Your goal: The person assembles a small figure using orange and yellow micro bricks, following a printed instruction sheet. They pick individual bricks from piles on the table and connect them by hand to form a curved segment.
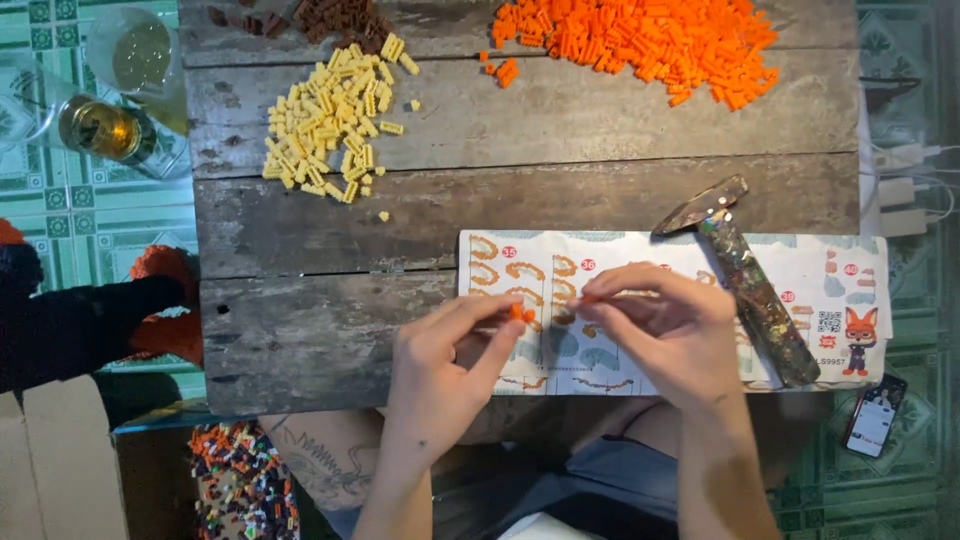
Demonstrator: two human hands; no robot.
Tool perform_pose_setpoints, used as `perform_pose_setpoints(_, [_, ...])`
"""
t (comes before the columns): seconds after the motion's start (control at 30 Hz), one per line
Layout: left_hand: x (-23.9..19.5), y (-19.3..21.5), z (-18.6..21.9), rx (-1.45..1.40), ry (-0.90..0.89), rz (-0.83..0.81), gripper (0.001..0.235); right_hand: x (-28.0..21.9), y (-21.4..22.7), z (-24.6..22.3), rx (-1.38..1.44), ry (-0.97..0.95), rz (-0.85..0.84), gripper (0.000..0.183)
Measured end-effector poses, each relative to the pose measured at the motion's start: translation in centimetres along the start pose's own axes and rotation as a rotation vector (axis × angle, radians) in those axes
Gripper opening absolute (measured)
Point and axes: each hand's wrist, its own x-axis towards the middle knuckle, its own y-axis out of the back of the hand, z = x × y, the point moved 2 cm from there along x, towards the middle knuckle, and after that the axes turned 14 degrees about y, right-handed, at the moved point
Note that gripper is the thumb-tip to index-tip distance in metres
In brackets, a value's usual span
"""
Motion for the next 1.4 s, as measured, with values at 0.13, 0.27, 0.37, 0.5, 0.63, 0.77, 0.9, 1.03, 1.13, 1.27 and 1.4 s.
perform_pose_setpoints(0.13, [0.0, -0.8, -1.1, -0.017, 0.034, -0.009, 0.029, -0.3, -1.6, 0.1, -0.031, -0.021, -0.008, 0.023])
perform_pose_setpoints(0.27, [0.2, -0.7, -1.0, 0.007, 0.007, -0.016, 0.028, -0.4, -2.8, 0.2, -0.037, -0.024, -0.011, 0.022])
perform_pose_setpoints(0.37, [0.1, -0.7, -1.2, 0.013, -0.016, -0.016, 0.028, -0.3, -3.1, 0.3, -0.044, -0.041, -0.011, 0.023])
perform_pose_setpoints(0.5, [0.2, -0.8, -1.0, 0.030, -0.079, -0.009, 0.029, -0.2, -3.2, 0.5, -0.057, -0.050, -0.014, 0.025])
perform_pose_setpoints(0.63, [0.2, -0.7, -0.9, 0.048, -0.087, -0.008, 0.029, 0.2, -3.4, 0.3, -0.085, -0.056, -0.023, 0.023])
perform_pose_setpoints(0.77, [0.3, -0.7, -0.8, 0.072, -0.103, -0.002, 0.028, 0.2, -3.5, 0.3, -0.082, -0.080, -0.007, 0.021])
perform_pose_setpoints(0.9, [0.2, -0.9, -0.8, 0.080, -0.097, 0.004, 0.028, 0.1, -3.5, 0.5, -0.087, -0.094, -0.008, 0.020])
perform_pose_setpoints(1.03, [0.0, -0.9, -0.8, 0.101, -0.103, -0.003, 0.025, 0.2, -3.6, 0.2, -0.117, -0.081, -0.031, 0.021])
perform_pose_setpoints(1.13, [0.0, -1.0, -0.6, 0.092, -0.107, 0.022, 0.024, 0.1, -3.6, 0.3, -0.078, -0.086, -0.021, 0.019])
perform_pose_setpoints(1.27, [-0.2, -0.8, -0.4, 0.094, -0.104, 0.012, 0.024, 0.1, -3.6, 0.4, -0.077, -0.072, -0.025, 0.019])
perform_pose_setpoints(1.4, [-0.5, -0.6, -0.6, 0.136, -0.132, 0.114, 0.046, 0.4, -3.3, 0.6, -0.034, -0.009, -0.073, 0.021])
